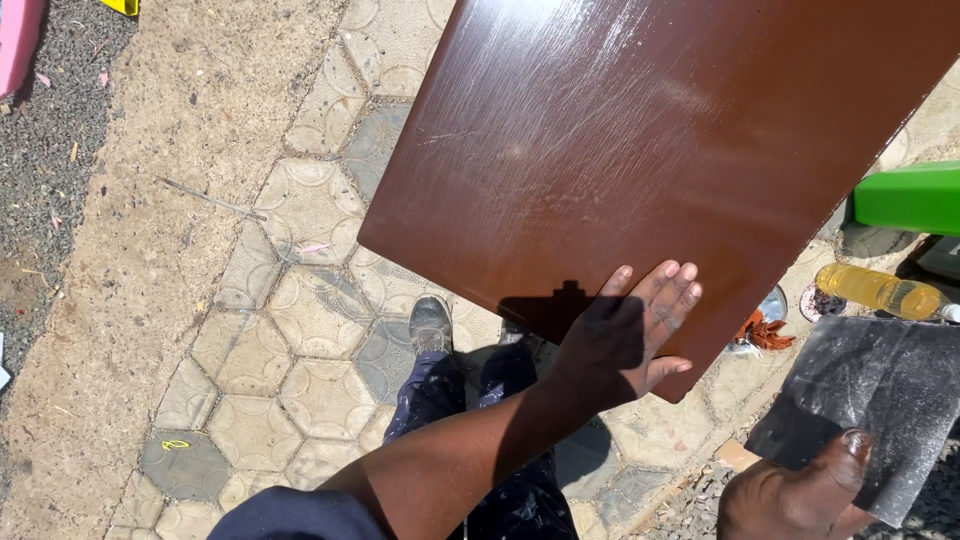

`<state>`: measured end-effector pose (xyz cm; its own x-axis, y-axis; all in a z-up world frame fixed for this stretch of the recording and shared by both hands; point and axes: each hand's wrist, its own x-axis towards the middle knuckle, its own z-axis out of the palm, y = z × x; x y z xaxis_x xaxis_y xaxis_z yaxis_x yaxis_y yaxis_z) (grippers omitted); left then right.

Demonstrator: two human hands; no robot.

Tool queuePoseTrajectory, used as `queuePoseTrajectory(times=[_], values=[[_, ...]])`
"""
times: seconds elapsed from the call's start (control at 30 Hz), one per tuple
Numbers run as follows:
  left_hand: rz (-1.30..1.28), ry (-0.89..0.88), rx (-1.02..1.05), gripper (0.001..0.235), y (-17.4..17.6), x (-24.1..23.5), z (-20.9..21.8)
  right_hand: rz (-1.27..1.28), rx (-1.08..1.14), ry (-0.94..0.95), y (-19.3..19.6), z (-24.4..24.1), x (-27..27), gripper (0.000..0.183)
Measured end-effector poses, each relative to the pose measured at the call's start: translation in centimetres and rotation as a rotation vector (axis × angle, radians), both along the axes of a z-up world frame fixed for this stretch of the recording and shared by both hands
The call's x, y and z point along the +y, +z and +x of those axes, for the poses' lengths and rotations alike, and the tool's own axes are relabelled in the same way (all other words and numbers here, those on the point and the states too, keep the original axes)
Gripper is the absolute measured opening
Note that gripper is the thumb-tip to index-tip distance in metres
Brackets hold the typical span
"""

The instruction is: The person sands a brown wooden board with sandpaper, moving along the surface and edges. The person then opens a paint can and pours liquid from a bottle into it.

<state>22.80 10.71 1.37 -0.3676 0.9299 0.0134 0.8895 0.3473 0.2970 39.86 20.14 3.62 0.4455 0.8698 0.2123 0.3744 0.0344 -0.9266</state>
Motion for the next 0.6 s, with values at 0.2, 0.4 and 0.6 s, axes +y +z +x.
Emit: queuePoseTrajectory(times=[0.2, 0.4, 0.6], values=[[-0.241, 0.261, 0.029, 0.081, 0.4, 0.6, -10.5, -0.075, -0.701, 0.146, -9.7, 14.8, 2.1, 0.071], [-0.393, 0.624, 0.167, 0.096, -0.3, 1.7, -20.3, -0.084, -0.49, 0.548, -2.4, 2.8, 0.7, 0.068], [-0.088, 0.961, 0.055, 0.088, -3.3, -1.3, -21.2, 0.114, -1.113, 1.534, 0.1, -8.8, -3.3, 0.066]])
